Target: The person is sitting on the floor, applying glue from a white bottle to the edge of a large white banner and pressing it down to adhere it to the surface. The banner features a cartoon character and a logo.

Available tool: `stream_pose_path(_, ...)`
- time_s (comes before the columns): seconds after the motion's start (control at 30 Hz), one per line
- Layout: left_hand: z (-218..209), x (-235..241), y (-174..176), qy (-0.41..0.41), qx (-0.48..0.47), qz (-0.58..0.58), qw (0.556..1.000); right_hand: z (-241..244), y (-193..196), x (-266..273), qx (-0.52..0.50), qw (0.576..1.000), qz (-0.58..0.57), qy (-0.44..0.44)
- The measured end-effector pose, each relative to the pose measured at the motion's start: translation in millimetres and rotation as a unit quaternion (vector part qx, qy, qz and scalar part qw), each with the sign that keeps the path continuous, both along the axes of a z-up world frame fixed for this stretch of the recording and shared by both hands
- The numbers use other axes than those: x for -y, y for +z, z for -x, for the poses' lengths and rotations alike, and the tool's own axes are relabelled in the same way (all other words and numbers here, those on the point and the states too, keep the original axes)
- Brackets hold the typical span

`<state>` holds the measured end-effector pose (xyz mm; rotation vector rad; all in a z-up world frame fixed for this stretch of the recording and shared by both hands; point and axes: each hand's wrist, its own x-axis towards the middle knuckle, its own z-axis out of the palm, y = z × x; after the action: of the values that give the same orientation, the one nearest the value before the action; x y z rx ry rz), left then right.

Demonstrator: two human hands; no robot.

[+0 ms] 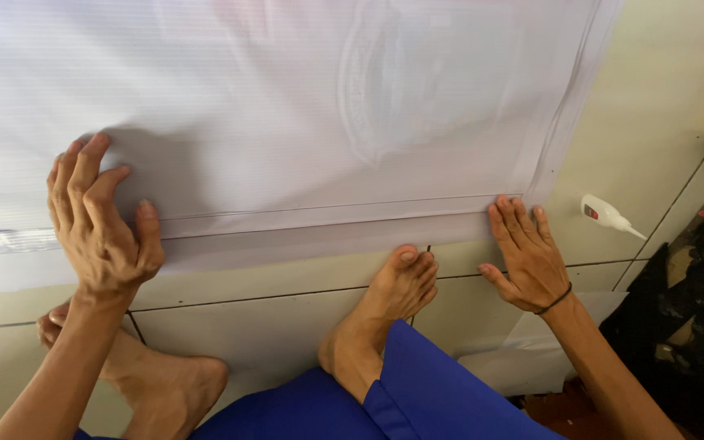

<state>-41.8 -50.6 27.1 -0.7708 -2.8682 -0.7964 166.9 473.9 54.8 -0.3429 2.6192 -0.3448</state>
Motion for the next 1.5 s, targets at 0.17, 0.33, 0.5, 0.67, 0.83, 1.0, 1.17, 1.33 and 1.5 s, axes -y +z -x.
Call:
stream_pose_path(0.17, 2, -3, 4, -0.009, -0.011, -0.002, 1.000, -4, 5, -1, -0.008, 0.999, -0.046, -0.012)
stream_pose_path(0.33, 2, -7, 6, -0.008, -0.018, 0.009, 1.000, 1, 13, 20, -0.028, 0.996, -0.085, -0.021)
stream_pose_path(0.5, 0, -7, 5, -0.007, -0.023, 0.015, 1.000, 3, 19, 51, -0.034, 0.991, -0.115, -0.061)
stream_pose_path(0.67, 0, -9, 7, 0.001, -0.016, 0.016, 1.000, 4, 29, 68, -0.024, 0.983, -0.122, -0.136)
stream_pose_path(0.83, -1, -9, 6, 0.002, -0.016, 0.014, 1.000, 13, 28, 89, -0.030, 0.962, -0.098, -0.254)
stream_pose_path(1.0, -2, -9, 7, 0.002, -0.016, 0.016, 1.000, 29, 14, 124, -0.048, 0.925, -0.095, -0.364)
stream_pose_path(1.17, -2, -10, 6, 0.003, -0.010, 0.024, 1.000, 34, 20, 179, -0.065, 0.986, 0.015, -0.154)
stream_pose_path(1.33, 0, -11, 6, 0.009, -0.024, 0.030, 0.999, 30, 18, 132, -0.096, 0.918, 0.018, -0.384)
stream_pose_path(1.5, -1, -13, 9, 0.003, -0.019, 0.024, 1.000, 41, 6, 163, -0.091, 0.924, -0.076, -0.364)
